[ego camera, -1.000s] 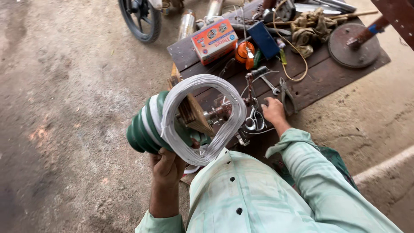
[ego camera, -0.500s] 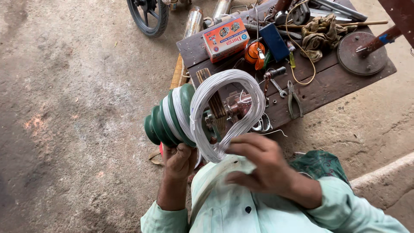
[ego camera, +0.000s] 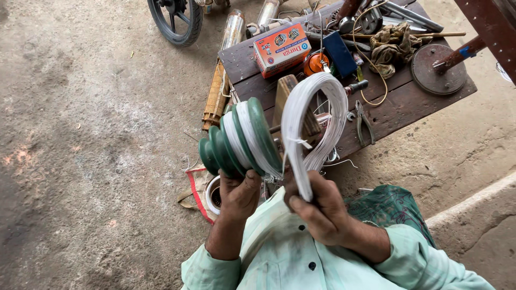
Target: The person winds white wire onto a green spool mounted on a wooden board at a workbench. They pull wire off a coil, guide it around the spool, cut a length with scissors, and use pliers and a wrench to tighten and adjust the fitting while continuing to wind the wire by hand.
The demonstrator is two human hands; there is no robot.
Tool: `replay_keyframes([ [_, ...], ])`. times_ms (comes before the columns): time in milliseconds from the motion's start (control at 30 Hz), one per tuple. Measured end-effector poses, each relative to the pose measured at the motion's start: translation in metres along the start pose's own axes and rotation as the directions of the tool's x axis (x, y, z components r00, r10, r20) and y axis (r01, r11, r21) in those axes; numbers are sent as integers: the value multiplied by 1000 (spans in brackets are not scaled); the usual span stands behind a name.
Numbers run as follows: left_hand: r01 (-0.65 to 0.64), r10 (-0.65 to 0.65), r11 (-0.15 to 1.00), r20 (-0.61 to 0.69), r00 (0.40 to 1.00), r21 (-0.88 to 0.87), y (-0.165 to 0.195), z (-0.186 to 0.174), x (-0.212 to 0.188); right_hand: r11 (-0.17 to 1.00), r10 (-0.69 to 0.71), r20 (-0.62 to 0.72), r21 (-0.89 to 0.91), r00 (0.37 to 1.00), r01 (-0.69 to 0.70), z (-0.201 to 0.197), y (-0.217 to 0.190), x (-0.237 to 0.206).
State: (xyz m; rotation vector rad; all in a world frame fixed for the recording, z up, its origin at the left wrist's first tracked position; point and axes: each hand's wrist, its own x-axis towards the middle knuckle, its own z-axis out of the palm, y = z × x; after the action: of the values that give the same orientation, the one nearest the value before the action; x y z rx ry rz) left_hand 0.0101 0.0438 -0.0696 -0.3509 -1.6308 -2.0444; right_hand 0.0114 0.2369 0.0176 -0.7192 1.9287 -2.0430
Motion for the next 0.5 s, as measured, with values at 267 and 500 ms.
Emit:
replay_keyframes([
  [267,136,-134,989,36,990,-64,4,9,-1,974,-199,-265,49,944,220,9,23,-19],
  [500,188,-212,917,-31,977,-351,6,14,5,769,-560,-130,-449,818,455,7,31,-7],
])
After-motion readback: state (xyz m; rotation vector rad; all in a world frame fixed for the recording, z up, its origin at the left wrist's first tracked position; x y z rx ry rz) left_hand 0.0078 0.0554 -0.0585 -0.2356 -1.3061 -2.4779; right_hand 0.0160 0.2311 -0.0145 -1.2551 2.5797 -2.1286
